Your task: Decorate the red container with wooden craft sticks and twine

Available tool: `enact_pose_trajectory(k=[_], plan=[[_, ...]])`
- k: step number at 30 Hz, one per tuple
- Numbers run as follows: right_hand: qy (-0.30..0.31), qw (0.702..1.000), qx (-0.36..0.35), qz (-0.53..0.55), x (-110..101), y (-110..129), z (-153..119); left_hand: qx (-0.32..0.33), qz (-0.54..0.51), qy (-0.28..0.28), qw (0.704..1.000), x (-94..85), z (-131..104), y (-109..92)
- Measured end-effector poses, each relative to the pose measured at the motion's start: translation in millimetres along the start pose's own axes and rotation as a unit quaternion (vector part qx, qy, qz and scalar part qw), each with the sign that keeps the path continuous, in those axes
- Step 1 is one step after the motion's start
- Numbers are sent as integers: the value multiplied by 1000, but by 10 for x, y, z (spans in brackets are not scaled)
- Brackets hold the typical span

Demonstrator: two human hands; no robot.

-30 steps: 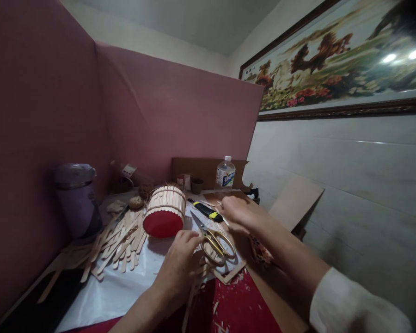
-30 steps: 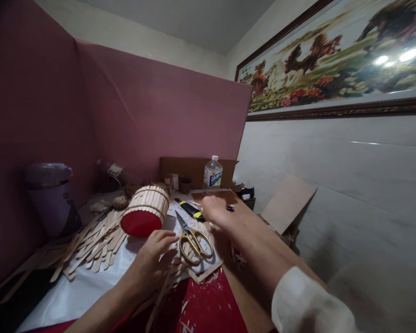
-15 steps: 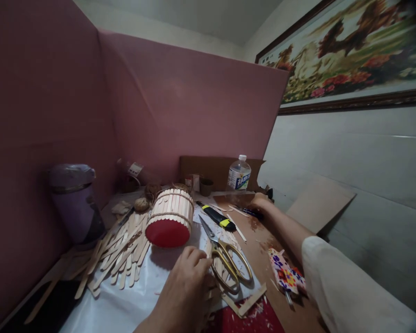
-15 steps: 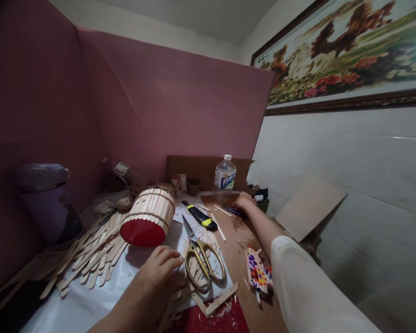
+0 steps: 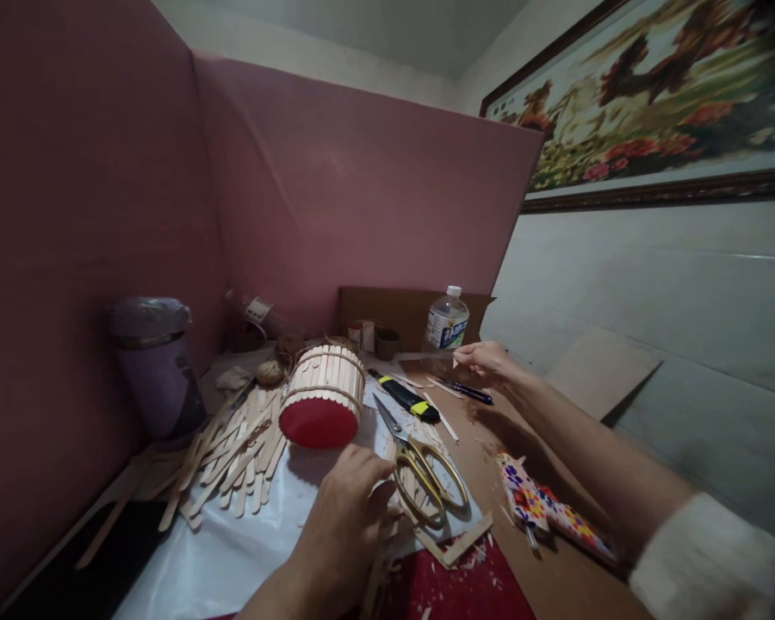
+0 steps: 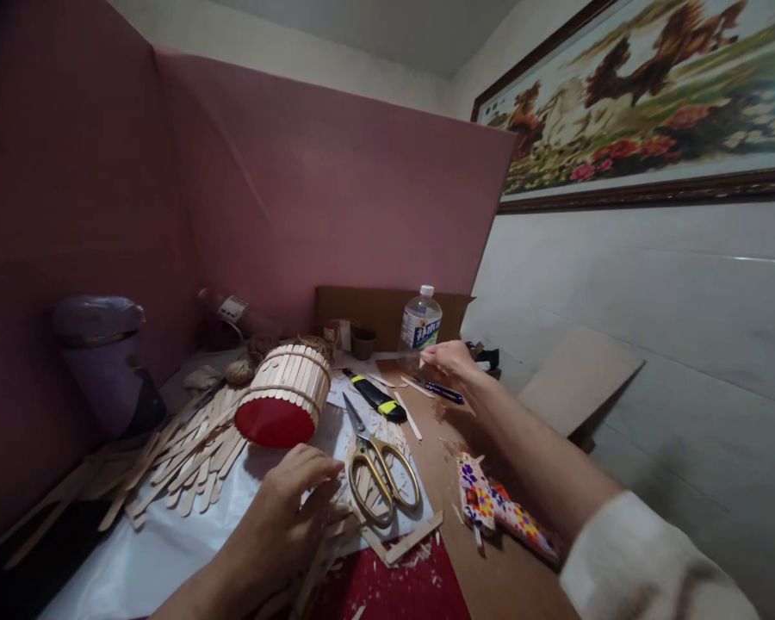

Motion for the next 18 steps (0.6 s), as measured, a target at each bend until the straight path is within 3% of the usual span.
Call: enact_pose_trajectory(k=[4,6,8,12,18], plan=[[101,994,-21,45,388,129,-768,-61,-160,-43,984,-81,3,13],[196,970,-81,115,655,269,-1181,-102,-261,-53,958,-93,16,53],[184,965,-103,158,756,318,-1441,-137,-350,-35,926,-61,29,84],[128,962,-103,215,860,314,-1642,-183,-450,16,874,15,14,113],[123,954,-73,264,916,257,-1675,-186,-485,30,854,27,-11,120]])
Point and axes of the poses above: each hand's wrist, its own z-axis towards the middle knuckle, its own x-axis out of the palm, y = z × x, the point moved 8 cm from there along z, towards the middle knuckle, and after that the axes turned 4 degrees about z, right-handed, at the moved point
